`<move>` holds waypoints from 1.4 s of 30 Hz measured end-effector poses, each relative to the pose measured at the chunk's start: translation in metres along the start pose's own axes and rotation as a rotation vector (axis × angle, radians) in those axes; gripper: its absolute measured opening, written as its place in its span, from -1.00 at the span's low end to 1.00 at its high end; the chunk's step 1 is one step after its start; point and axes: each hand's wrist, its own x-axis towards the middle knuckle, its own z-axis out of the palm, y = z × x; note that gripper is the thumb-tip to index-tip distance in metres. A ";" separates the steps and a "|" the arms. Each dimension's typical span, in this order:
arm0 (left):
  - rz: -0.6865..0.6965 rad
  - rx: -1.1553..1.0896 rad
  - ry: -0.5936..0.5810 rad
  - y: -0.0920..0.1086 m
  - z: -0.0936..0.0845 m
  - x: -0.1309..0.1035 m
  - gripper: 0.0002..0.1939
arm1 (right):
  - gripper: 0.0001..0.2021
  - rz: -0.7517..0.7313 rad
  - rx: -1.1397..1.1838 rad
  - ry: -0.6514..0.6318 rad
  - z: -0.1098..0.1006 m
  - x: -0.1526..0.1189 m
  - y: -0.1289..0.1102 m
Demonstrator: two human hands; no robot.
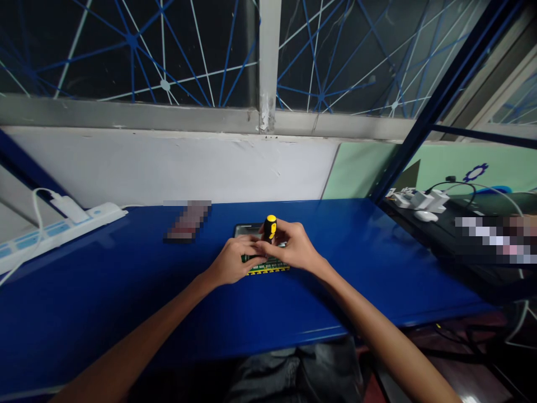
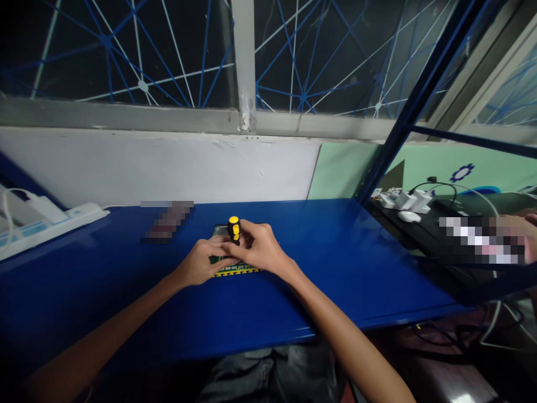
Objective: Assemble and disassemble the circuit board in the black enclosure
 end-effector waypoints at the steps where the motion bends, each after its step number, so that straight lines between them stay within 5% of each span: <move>1: -0.004 0.000 -0.001 0.000 0.000 0.000 -0.88 | -0.77 0.001 0.006 -0.005 0.000 0.000 0.000; 13: 0.004 -0.012 0.032 -0.003 0.001 0.000 -0.88 | -0.89 -0.021 0.105 -0.123 -0.003 0.000 -0.004; 19: -0.020 0.006 0.058 -0.001 0.001 0.000 -0.88 | -0.79 0.038 0.065 -0.079 0.003 0.000 -0.007; 25: -0.002 -0.016 -0.040 0.003 -0.001 0.002 -0.88 | -0.77 0.019 0.075 -0.048 0.001 0.000 0.001; 42: -0.043 0.022 0.044 0.001 0.003 0.000 -0.89 | -0.70 0.068 0.058 -0.021 0.004 -0.001 -0.004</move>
